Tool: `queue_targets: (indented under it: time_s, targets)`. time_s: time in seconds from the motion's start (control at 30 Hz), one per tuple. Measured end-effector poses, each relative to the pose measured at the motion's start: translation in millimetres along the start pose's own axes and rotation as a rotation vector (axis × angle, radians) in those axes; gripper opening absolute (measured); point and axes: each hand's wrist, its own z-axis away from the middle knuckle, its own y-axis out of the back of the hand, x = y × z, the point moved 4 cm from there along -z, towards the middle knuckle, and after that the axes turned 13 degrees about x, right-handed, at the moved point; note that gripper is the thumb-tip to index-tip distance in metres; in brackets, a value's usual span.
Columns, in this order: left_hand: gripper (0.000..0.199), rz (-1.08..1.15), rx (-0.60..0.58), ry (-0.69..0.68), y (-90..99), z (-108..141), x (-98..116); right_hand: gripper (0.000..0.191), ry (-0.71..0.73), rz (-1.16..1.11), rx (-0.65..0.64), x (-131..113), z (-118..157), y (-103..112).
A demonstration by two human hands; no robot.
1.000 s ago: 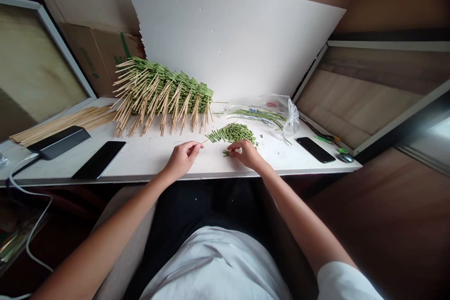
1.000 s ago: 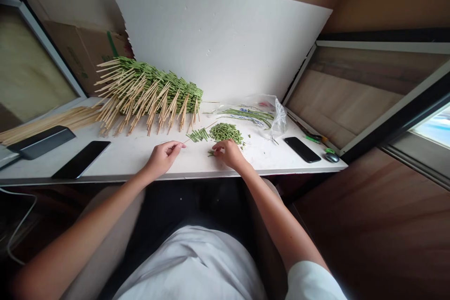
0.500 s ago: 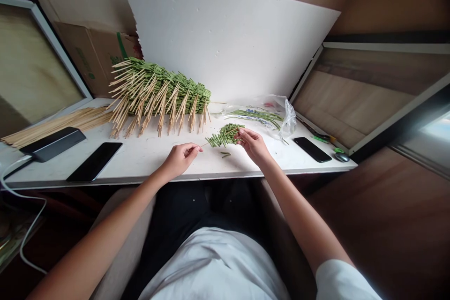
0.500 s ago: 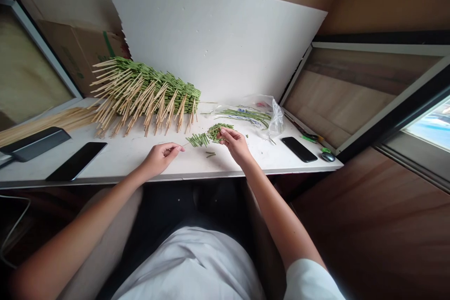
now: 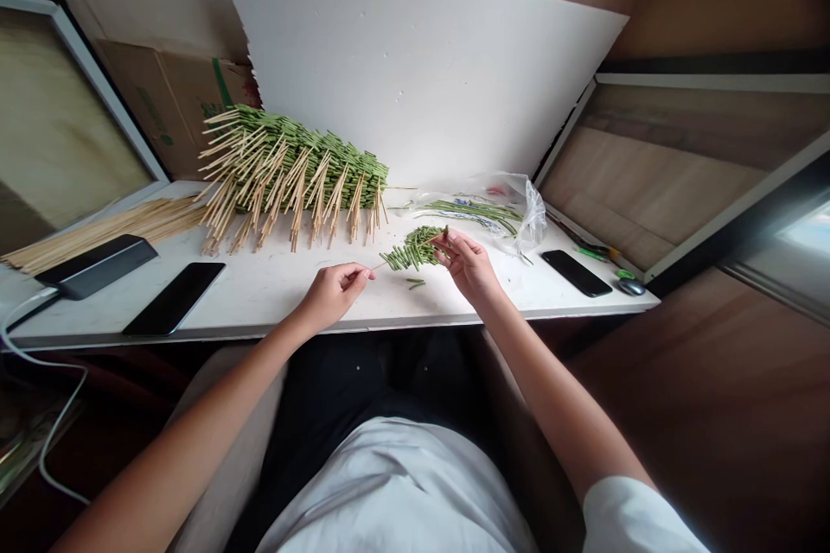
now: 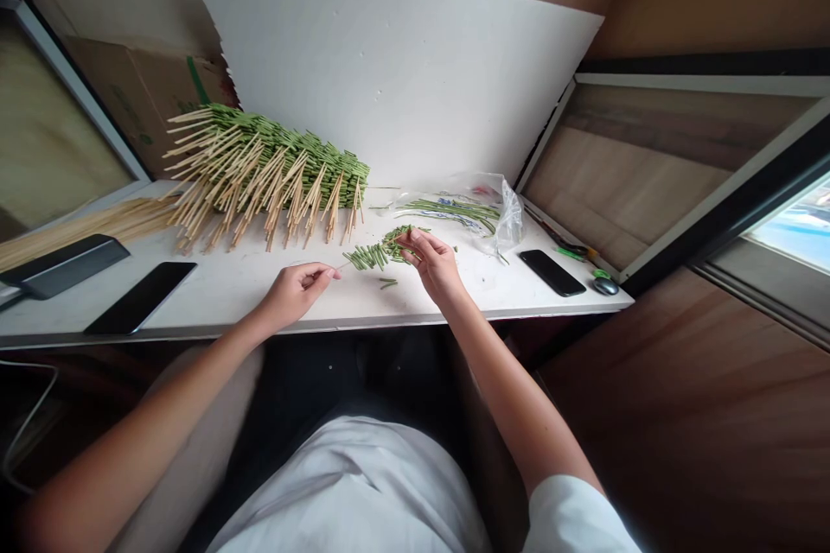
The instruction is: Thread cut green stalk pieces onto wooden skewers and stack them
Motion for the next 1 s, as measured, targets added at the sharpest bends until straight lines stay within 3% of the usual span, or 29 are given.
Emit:
queue_targets:
  time_s: [0.4,1.0]
  targets:
    - [0.041,0.001,-0.01,0.006,-2.3,1.5,-1.9,0.037,-0.009,-0.037,0.032,-0.2,4.3,-2.6]
    - [0.039,-0.022,-0.033,-0.005,-0.4,1.8,6.5,0.036,0.135,0.021,0.065,-9.1,5.5,-2.7]
